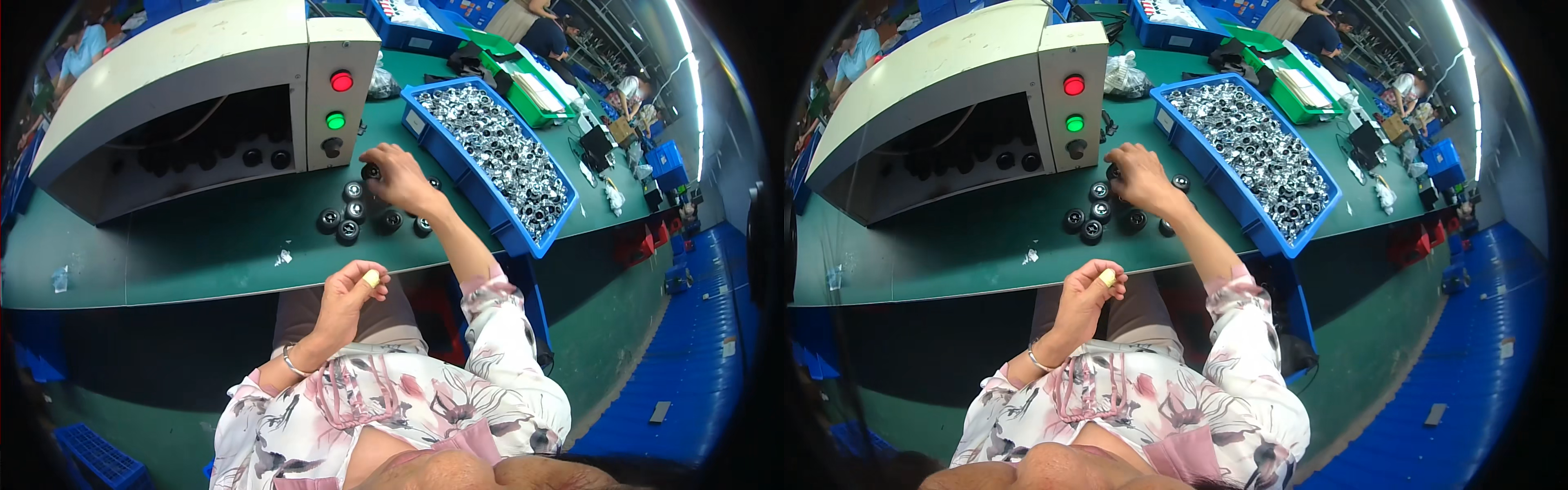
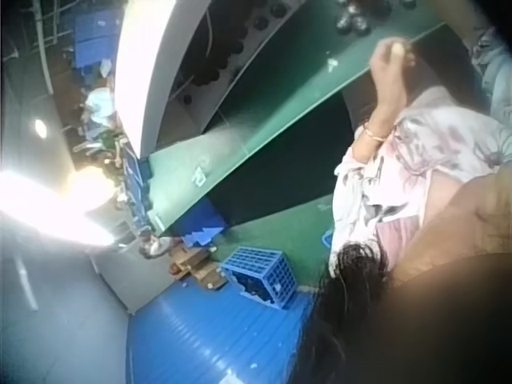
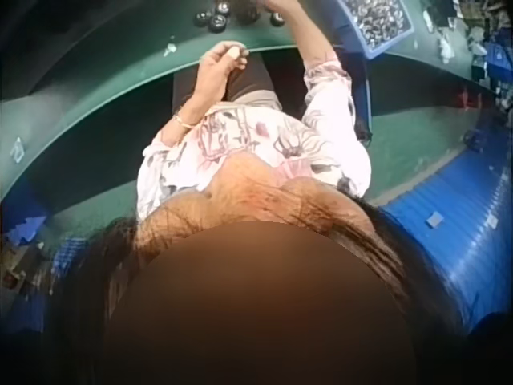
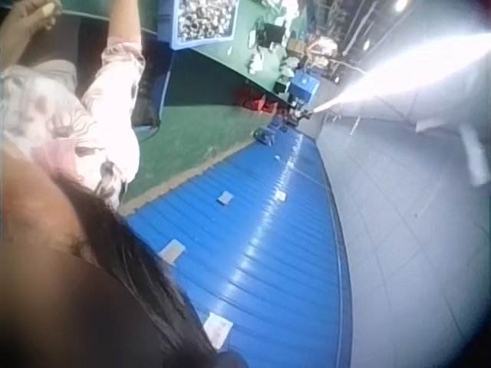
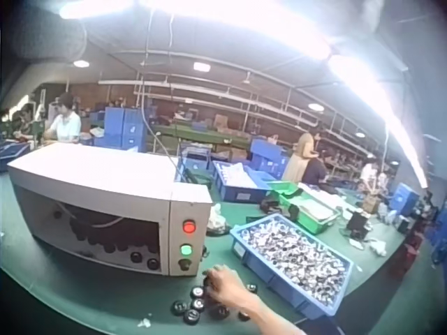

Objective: Assembling small plastic toy wheels by inserting a metal part into the hub.

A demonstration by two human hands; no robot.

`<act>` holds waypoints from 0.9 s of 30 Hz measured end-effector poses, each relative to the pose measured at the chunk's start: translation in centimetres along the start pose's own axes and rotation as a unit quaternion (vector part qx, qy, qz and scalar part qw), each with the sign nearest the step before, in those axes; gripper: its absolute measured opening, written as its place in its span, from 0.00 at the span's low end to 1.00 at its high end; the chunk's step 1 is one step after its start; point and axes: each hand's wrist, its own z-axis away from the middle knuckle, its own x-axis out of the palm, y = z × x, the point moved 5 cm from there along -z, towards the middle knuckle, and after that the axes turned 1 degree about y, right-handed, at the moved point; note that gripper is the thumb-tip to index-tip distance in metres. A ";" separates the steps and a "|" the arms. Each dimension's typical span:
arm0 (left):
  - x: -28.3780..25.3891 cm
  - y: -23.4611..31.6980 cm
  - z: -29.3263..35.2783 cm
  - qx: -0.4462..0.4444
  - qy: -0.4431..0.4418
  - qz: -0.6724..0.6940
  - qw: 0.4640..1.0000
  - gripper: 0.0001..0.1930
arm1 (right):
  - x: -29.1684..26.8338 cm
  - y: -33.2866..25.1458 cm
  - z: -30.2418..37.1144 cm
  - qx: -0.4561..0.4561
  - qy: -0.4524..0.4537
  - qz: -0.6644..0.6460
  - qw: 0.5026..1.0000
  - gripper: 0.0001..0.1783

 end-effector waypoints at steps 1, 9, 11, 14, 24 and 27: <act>-0.2 0.4 -0.1 0.014 0.013 0.011 1.000 0.09 | -1.3 -1.3 1.1 -0.037 0.085 -0.009 0.996 0.22; -0.2 2.1 -1.6 0.013 -0.058 0.110 0.992 0.18 | -2.0 -7.4 10.9 -0.111 0.104 -0.259 0.954 0.27; -0.3 1.0 -1.2 -0.001 -0.067 0.121 0.990 0.18 | -2.2 -7.5 11.8 -0.150 0.136 -0.203 0.958 0.28; 0.2 0.2 -0.3 -0.020 -0.062 0.130 0.989 0.19 | -1.5 -7.5 13.0 -0.137 0.144 -0.215 0.956 0.27; 0.7 -0.5 1.4 -0.045 -0.055 0.103 0.992 0.19 | 0.3 -7.1 15.1 -0.163 0.168 -0.209 0.949 0.25; -0.3 -1.7 1.6 -0.041 -0.084 0.087 0.992 0.19 | 0.6 -7.3 15.9 -0.168 0.170 -0.212 0.948 0.26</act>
